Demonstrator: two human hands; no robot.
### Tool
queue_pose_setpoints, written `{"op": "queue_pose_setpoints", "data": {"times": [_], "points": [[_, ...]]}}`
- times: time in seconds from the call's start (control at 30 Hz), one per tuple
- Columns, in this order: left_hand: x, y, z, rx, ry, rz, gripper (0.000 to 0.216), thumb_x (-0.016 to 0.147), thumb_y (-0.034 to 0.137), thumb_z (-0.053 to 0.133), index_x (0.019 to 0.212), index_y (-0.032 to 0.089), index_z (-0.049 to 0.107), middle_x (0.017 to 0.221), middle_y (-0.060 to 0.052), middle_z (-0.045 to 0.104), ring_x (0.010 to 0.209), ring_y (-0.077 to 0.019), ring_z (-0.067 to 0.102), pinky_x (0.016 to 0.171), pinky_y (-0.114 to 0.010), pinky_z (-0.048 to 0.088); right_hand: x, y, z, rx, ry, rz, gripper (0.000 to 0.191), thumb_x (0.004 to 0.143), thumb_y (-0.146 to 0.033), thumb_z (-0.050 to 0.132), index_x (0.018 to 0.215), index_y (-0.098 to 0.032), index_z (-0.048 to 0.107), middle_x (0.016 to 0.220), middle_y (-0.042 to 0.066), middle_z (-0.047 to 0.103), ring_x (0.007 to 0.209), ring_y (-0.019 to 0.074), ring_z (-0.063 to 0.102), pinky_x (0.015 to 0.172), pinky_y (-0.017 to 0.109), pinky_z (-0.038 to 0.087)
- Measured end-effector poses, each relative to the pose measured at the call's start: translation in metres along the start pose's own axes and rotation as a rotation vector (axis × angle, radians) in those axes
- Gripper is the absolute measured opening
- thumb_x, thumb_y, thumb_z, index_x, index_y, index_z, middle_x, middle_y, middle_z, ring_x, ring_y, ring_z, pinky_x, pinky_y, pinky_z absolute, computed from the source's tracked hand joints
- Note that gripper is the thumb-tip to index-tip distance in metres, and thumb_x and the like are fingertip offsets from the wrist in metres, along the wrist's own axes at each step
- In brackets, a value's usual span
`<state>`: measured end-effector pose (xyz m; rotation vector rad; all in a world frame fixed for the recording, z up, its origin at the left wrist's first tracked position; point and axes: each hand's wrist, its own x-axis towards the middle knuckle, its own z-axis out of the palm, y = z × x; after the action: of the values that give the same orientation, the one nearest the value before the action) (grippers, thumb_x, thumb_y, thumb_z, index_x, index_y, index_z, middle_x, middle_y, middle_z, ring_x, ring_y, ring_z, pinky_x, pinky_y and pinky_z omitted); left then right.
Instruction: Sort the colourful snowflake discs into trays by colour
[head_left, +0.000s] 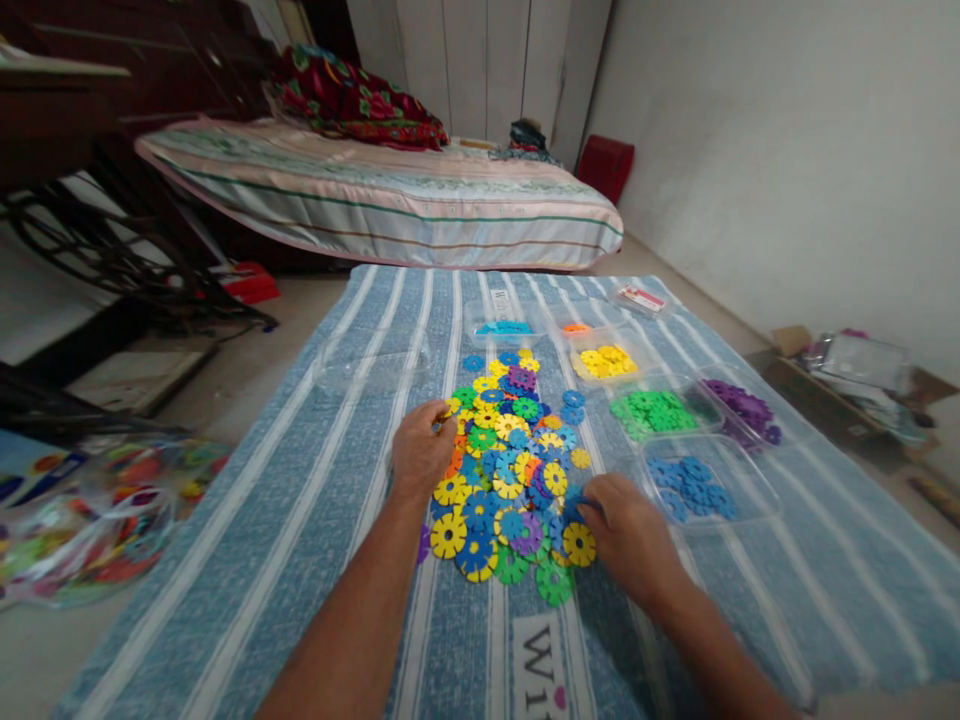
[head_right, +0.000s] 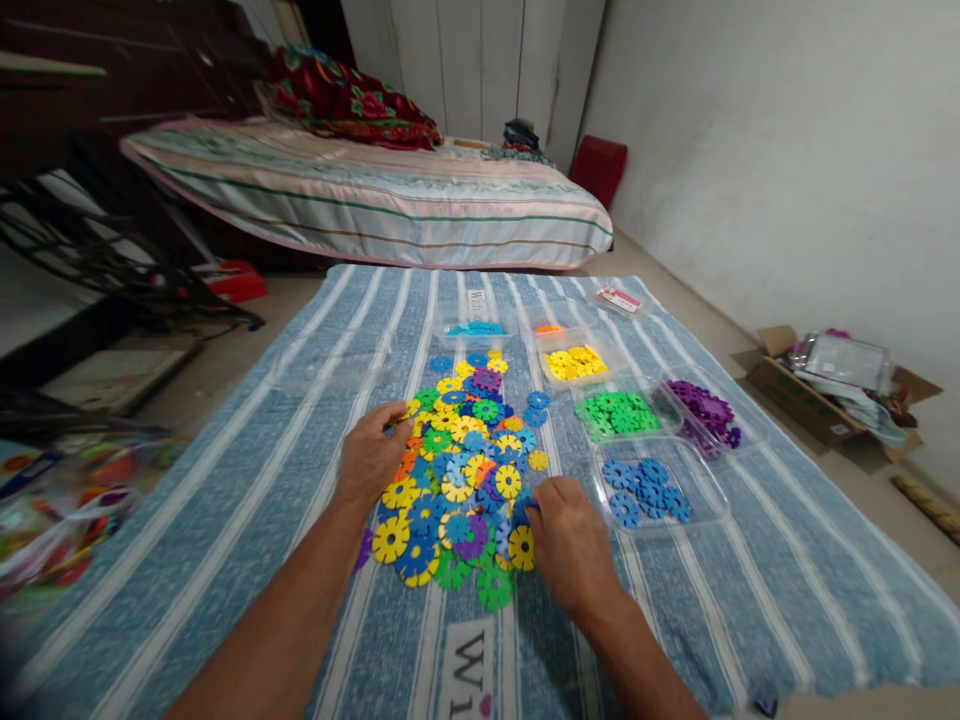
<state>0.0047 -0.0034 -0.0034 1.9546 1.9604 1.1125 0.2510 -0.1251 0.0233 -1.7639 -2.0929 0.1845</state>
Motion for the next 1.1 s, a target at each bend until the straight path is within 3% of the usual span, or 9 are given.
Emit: {"op": "queue_pose_setpoints", "data": {"times": [0.07, 0.13, 0.23, 0.3, 0.4, 0.53, 0.67, 0.87, 1.1], "points": [[0.0, 0.0, 0.0, 0.003, -0.004, 0.003, 0.026, 0.077, 0.028, 0.047, 0.093, 0.018, 0.064, 0.103, -0.006, 0.068, 0.099, -0.0203, 0.06, 0.093, -0.032, 0.045, -0.004, 0.002, -0.013, 0.056, 0.055, -0.03, 0.016, 0.086, -0.02, 0.047, 0.073, -0.02, 0.056, 0.075, 0.002, 0.059, 0.073, 0.016, 0.056, 0.065, 0.027, 0.044], [0.0, 0.0, 0.0, 0.001, -0.004, 0.004, 0.026, 0.077, 0.028, 0.047, 0.094, 0.018, 0.064, 0.103, -0.006, 0.067, 0.099, -0.0202, 0.06, 0.093, -0.032, 0.045, -0.007, 0.009, -0.029, 0.045, 0.192, -0.051, 0.018, 0.088, -0.025, 0.045, 0.077, -0.019, 0.058, 0.079, 0.003, 0.062, 0.077, 0.0157, 0.057, 0.07, 0.027, 0.045], [-0.001, 0.0, 0.001, -0.008, 0.002, -0.001, 0.026, 0.077, 0.027, 0.047, 0.094, 0.018, 0.064, 0.103, -0.006, 0.067, 0.098, -0.0201, 0.06, 0.092, -0.032, 0.045, -0.01, 0.026, -0.055, -0.172, 0.433, 0.021, 0.022, 0.088, -0.032, 0.045, 0.082, -0.018, 0.061, 0.086, 0.007, 0.065, 0.083, 0.0209, 0.059, 0.077, 0.035, 0.047], [-0.001, -0.001, 0.002, -0.012, 0.006, -0.005, 0.025, 0.077, 0.026, 0.047, 0.094, 0.018, 0.064, 0.102, -0.006, 0.068, 0.098, -0.0202, 0.06, 0.092, -0.032, 0.045, -0.012, 0.034, -0.065, -0.319, 0.497, 0.086, 0.025, 0.088, -0.036, 0.046, 0.085, -0.017, 0.062, 0.086, 0.009, 0.065, 0.081, 0.024, 0.06, 0.074, 0.038, 0.047], [0.0, -0.001, 0.003, -0.011, 0.009, -0.005, 0.024, 0.076, 0.026, 0.048, 0.093, 0.018, 0.064, 0.101, -0.006, 0.068, 0.099, -0.0203, 0.06, 0.093, -0.032, 0.044, -0.019, 0.03, -0.057, -0.272, 0.436, 0.003, 0.023, 0.088, -0.034, 0.047, 0.09, -0.017, 0.062, 0.088, 0.009, 0.066, 0.084, 0.0233, 0.06, 0.077, 0.039, 0.049], [0.0, -0.001, 0.003, -0.008, 0.004, -0.007, 0.023, 0.075, 0.025, 0.049, 0.092, 0.019, 0.064, 0.1, -0.005, 0.068, 0.098, -0.0199, 0.06, 0.092, -0.031, 0.045, -0.029, 0.003, -0.019, -0.081, 0.21, -0.2, 0.021, 0.085, -0.026, 0.051, 0.101, -0.017, 0.061, 0.103, 0.01, 0.064, 0.105, 0.0237, 0.055, 0.09, 0.04, 0.046], [-0.001, 0.0, 0.002, -0.009, 0.01, -0.01, 0.025, 0.075, 0.025, 0.049, 0.094, 0.019, 0.064, 0.103, -0.006, 0.067, 0.098, -0.0201, 0.06, 0.093, -0.032, 0.045, -0.033, -0.012, 0.006, -0.073, 0.028, -0.157, 0.026, 0.079, -0.022, 0.059, 0.104, -0.016, 0.06, 0.109, 0.011, 0.061, 0.114, 0.0286, 0.049, 0.094, 0.046, 0.044], [-0.001, 0.002, 0.001, -0.019, 0.001, -0.009, 0.024, 0.076, 0.025, 0.048, 0.092, 0.019, 0.064, 0.101, -0.005, 0.067, 0.099, -0.0197, 0.06, 0.093, -0.032, 0.044, -0.035, 0.003, 0.002, -0.107, -0.051, -0.114, 0.019, 0.079, -0.023, 0.06, 0.096, -0.016, 0.062, 0.109, 0.012, 0.061, 0.111, 0.0285, 0.051, 0.092, 0.045, 0.045], [-0.001, 0.002, 0.001, -0.022, 0.0, -0.018, 0.024, 0.075, 0.026, 0.049, 0.093, 0.02, 0.064, 0.102, -0.005, 0.067, 0.1, -0.0204, 0.059, 0.094, -0.032, 0.044, -0.031, -0.005, 0.004, -0.135, -0.004, -0.092, 0.028, 0.078, -0.026, 0.061, 0.103, -0.015, 0.061, 0.116, 0.014, 0.058, 0.118, 0.0311, 0.046, 0.095, 0.048, 0.043]]}}
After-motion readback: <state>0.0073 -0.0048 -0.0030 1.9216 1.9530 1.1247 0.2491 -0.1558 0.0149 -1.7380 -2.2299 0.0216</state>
